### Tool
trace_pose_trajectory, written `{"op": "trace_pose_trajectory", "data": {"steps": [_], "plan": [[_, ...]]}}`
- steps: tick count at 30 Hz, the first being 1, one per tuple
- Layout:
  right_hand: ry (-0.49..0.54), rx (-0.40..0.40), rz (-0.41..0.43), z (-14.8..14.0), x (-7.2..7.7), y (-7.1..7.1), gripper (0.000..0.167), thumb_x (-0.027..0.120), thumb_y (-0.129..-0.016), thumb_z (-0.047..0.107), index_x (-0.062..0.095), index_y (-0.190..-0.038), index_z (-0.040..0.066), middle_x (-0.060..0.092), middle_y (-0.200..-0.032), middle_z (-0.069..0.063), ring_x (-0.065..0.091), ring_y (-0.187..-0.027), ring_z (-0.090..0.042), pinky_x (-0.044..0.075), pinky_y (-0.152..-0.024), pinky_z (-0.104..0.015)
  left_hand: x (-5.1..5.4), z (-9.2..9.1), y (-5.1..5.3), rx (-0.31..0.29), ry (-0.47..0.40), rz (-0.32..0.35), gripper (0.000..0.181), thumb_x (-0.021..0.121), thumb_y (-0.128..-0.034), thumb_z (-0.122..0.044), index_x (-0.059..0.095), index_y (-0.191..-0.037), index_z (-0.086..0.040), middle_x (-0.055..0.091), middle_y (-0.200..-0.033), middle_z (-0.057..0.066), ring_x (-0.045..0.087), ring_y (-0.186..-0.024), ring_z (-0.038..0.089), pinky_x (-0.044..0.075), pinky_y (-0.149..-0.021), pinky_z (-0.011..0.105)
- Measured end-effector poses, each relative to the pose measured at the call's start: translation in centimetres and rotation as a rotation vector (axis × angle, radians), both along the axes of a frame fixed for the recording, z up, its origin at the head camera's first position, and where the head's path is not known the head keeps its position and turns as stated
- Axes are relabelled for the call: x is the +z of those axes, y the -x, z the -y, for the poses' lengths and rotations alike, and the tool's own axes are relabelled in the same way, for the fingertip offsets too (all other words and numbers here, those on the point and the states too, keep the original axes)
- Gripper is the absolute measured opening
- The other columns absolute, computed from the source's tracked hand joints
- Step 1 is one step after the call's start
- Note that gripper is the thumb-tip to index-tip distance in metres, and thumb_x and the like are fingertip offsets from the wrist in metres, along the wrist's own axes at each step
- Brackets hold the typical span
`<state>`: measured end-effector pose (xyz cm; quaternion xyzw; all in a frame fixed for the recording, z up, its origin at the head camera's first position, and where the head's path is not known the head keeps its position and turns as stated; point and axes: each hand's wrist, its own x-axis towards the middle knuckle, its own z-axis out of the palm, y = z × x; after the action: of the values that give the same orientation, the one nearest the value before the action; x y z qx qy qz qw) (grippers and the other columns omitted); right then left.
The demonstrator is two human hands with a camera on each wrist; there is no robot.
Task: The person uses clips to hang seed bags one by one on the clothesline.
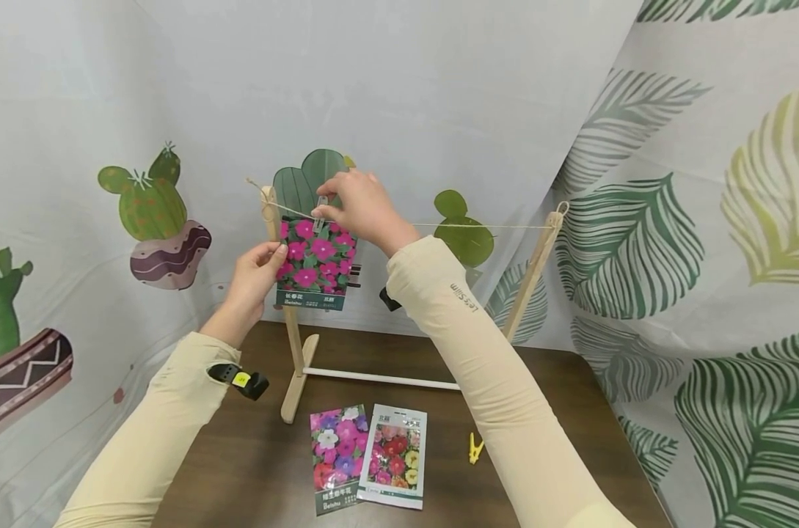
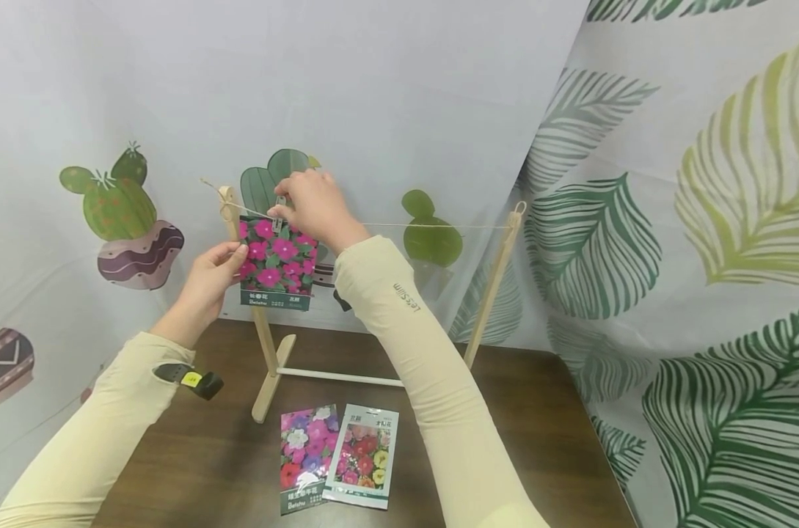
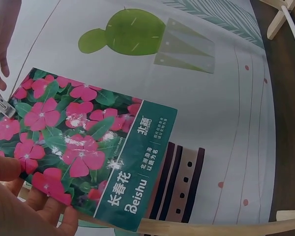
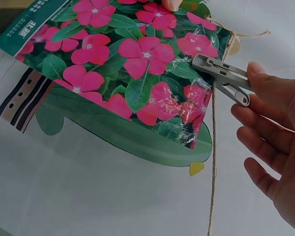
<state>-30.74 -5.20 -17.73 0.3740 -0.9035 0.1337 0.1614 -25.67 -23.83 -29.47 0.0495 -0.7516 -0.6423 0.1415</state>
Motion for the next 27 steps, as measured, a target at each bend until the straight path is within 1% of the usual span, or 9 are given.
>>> {"op": "trace_pose_trajectory", "data": {"steps": [4,8,14,18,22,25,27], "plan": [[-0.003,0.000,-0.005,0.1,-0.1,-0.1,0.042,0.062,-0.092,0.040,0.064,-0.126,0.015,0.064,-0.117,0.002,0.053,-0.110,-0.015,0.036,-0.098,-0.036,-0.1,0.0,0.0,-0.009,-0.012,0.005,0.046,0.051,-0.0993,-0.035,0.053,-0.126,0.002,0.050,-0.100,-0.005,0.047,-0.094,0.007,0.041,-0.091,0.032],[0.009,0.007,-0.025,0.1,-0.3,-0.3,0.042,0.062,-0.092,0.040,0.064,-0.125,0.014,0.065,-0.116,0.001,0.053,-0.108,-0.016,0.037,-0.095,-0.035,-0.2,0.0,0.0,-0.012,-0.028,-0.002,0.044,0.051,-0.0995,-0.033,0.053,-0.126,0.002,0.051,-0.096,-0.006,0.048,-0.092,0.007,0.042,-0.091,0.032],[0.018,0.012,-0.054,0.0,-0.5,-0.4,0.041,0.061,-0.092,0.041,0.065,-0.124,0.014,0.065,-0.114,0.001,0.052,-0.106,-0.016,0.038,-0.092,-0.035,-0.4,-0.1,0.0,-0.006,-0.037,0.001,0.045,0.050,-0.1005,-0.029,0.050,-0.131,0.004,0.052,-0.095,-0.008,0.049,-0.090,0.007,0.043,-0.090,0.031],[0.015,0.009,-0.059,0.0,-0.6,-0.4,0.042,0.061,-0.093,0.041,0.064,-0.124,0.014,0.065,-0.114,0.000,0.052,-0.106,-0.016,0.039,-0.092,-0.035,-0.4,0.1,-0.1,-0.007,-0.025,0.012,0.048,0.050,-0.1006,-0.031,0.048,-0.134,0.004,0.052,-0.100,-0.008,0.048,-0.093,0.004,0.042,-0.093,0.030],[0.020,0.009,-0.064,-0.1,-0.6,-0.4,0.042,0.061,-0.093,0.042,0.064,-0.124,0.014,0.064,-0.114,0.000,0.052,-0.106,-0.017,0.039,-0.091,-0.035,-0.6,0.3,-0.3,-0.011,0.005,0.026,0.051,0.049,-0.1005,-0.034,0.048,-0.136,0.003,0.052,-0.107,-0.004,0.047,-0.096,0.005,0.040,-0.096,0.034],[0.021,0.007,-0.066,0.0,-0.6,-0.4,0.042,0.061,-0.093,0.041,0.064,-0.124,0.014,0.064,-0.114,0.000,0.052,-0.105,-0.016,0.038,-0.090,-0.034,-0.8,0.6,-0.5,-0.018,0.015,0.038,0.052,0.049,-0.1004,-0.035,0.048,-0.135,0.004,0.054,-0.105,-0.005,0.051,-0.096,0.006,0.039,-0.096,0.035],[0.018,0.005,-0.071,0.0,-0.6,-0.4,0.042,0.061,-0.093,0.041,0.064,-0.125,0.014,0.064,-0.114,0.000,0.052,-0.105,-0.016,0.038,-0.090,-0.034,-1.1,0.9,-0.6,-0.019,0.018,0.048,0.053,0.049,-0.0999,-0.037,0.048,-0.132,0.005,0.057,-0.100,-0.008,0.054,-0.095,0.006,0.039,-0.096,0.035]]}}
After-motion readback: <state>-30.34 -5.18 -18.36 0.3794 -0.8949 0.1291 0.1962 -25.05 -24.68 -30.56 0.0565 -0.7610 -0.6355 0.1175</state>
